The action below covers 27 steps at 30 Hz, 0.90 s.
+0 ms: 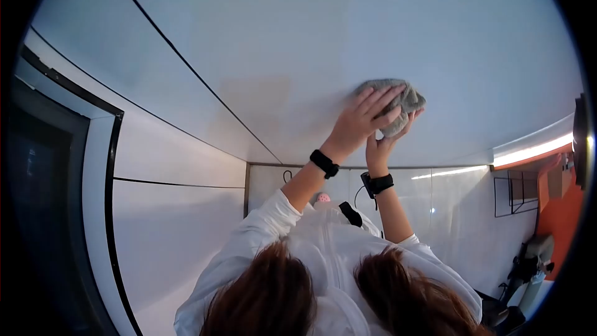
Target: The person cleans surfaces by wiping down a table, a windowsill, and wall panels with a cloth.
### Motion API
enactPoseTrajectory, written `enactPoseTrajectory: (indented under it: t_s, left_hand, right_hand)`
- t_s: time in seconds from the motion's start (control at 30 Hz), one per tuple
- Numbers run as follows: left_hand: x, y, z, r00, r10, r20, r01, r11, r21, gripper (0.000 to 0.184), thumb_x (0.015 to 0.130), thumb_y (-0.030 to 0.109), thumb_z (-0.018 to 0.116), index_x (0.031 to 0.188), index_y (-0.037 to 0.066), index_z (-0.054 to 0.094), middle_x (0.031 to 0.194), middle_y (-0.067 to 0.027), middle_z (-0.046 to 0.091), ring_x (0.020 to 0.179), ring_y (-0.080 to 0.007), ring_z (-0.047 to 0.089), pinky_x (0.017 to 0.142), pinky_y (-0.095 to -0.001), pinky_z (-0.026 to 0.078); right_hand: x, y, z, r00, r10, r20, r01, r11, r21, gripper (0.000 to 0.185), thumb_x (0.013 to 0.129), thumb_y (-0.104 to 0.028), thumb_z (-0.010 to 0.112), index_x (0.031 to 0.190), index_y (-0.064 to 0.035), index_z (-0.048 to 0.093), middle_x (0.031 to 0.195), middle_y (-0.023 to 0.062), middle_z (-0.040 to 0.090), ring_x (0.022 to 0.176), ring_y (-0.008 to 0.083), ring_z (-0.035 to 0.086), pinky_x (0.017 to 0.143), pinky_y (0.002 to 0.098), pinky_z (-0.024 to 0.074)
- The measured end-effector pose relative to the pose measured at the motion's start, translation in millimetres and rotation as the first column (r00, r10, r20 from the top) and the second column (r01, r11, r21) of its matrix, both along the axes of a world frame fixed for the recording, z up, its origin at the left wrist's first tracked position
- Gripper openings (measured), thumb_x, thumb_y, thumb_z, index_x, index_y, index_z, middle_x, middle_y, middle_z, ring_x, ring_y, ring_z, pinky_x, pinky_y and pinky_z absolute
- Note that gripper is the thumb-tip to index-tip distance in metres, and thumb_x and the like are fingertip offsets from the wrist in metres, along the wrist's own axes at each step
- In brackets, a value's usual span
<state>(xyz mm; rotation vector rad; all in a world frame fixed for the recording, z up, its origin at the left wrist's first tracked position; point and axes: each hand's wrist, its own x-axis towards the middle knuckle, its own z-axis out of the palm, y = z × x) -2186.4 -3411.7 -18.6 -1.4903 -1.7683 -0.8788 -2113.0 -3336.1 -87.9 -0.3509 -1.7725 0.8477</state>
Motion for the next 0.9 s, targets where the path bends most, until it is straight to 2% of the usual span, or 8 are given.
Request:
enactPoseTrajectory:
  t_s: [0.07,0.2,0.27,0.4,0.53,0.6,0.7,0.9]
  left_hand:
    - [1,-3,5,0.999,0.042,-0.007,-0.042,0.999,-0.010,0.034,0.084,0.015,0.055,0.116,0.021,0.050,0.137,-0.0022,0.051,0.124,-0.0194,0.049,0.108,-0.0364,0.032]
    - [-1,-8,16,0.988,0.106,-0.116,-0.112,0.993,-0.045,0.033,0.082,0.015,0.057,0.115,0.021,0.053,0.136,-0.0009,0.053,0.122,-0.0186,0.051,0.107,-0.0363,0.032]
    - [-2,-17,34,0.993,0.097,-0.072,-0.101,0.994,-0.049,0.031,0.084,0.016,0.055,0.114,0.020,0.053,0.137,-0.0008,0.051,0.123,-0.0182,0.050,0.108,-0.0373,0.030]
    - [-22,-40,48,0.994,0.112,-0.008,-0.111,0.989,0.100,0.029,0.087,0.012,0.052,0.115,0.018,0.056,0.138,-0.0029,0.051,0.126,-0.0226,0.048,0.107,-0.0444,0.031]
    - [-47,-76,60,0.972,0.233,0.018,-0.231,0.949,0.214,0.031,0.088,0.009,0.051,0.118,0.016,0.054,0.139,-0.0105,0.048,0.128,-0.0272,0.046,0.107,-0.0493,0.030]
    - [-64,-97,46,0.945,0.318,0.070,-0.325,0.909,0.261,0.035,0.090,0.011,0.052,0.124,0.015,0.049,0.142,-0.0124,0.044,0.129,-0.0293,0.044,0.108,-0.0509,0.028]
    - [-96,-123,-23,0.878,0.063,0.475,-0.289,0.861,0.419,0.039,0.091,0.017,0.053,0.128,0.014,0.043,0.144,-0.0145,0.039,0.131,-0.0328,0.039,0.110,-0.0523,0.024]
    - [-103,-149,-114,0.685,0.123,0.718,-0.409,0.881,0.239,0.045,0.091,0.024,0.055,0.130,0.012,0.037,0.146,-0.0173,0.033,0.134,-0.0376,0.032,0.111,-0.0556,0.017]
  right_hand:
    - [9,-8,6,0.999,0.017,0.051,-0.016,1.000,-0.020,0.102,0.078,-0.008,0.070,0.148,-0.0038,-0.005,0.152,0.0282,-0.014,0.143,0.0423,-0.007,0.114,0.0503,0.0082]
    - [10,-15,12,0.986,0.165,0.014,-0.163,0.984,-0.068,0.110,0.076,-0.012,0.074,0.147,-0.0036,-0.010,0.151,0.0287,-0.017,0.143,0.0402,-0.012,0.114,0.0485,0.0080]
    - [6,-12,10,0.959,0.280,-0.045,-0.283,0.951,-0.126,0.111,0.077,-0.017,0.074,0.148,-0.0047,-0.010,0.151,0.0285,-0.018,0.142,0.0414,-0.014,0.113,0.0509,0.0033]
    - [-2,-13,51,0.946,0.325,0.016,-0.325,0.939,0.117,0.102,0.078,-0.028,0.072,0.150,-0.0055,0.002,0.151,0.0303,-0.015,0.141,0.0434,-0.015,0.111,0.0558,-0.0034]
    - [-23,-27,102,0.926,0.376,0.017,-0.364,0.884,0.293,0.080,0.081,-0.039,0.068,0.146,-0.0127,0.030,0.153,0.0296,-0.002,0.141,0.0475,-0.007,0.109,0.0598,-0.0016]
    - [-40,-46,125,0.936,0.340,0.086,-0.348,0.866,0.359,0.070,0.081,-0.043,0.067,0.141,-0.0192,0.041,0.154,0.0259,0.007,0.142,0.0476,0.001,0.109,0.0622,0.0019]
    - [-61,-73,156,0.891,0.390,0.231,-0.453,0.759,0.468,0.058,0.079,-0.047,0.067,0.132,-0.0270,0.052,0.155,0.0136,0.019,0.142,0.0400,0.016,0.110,0.0620,0.0101]
    - [-95,-108,113,0.884,0.426,0.191,-0.459,0.718,0.523,0.062,0.067,-0.044,0.076,0.124,-0.0286,0.056,0.152,-0.0007,0.030,0.139,0.0247,0.028,0.112,0.0505,0.0206]
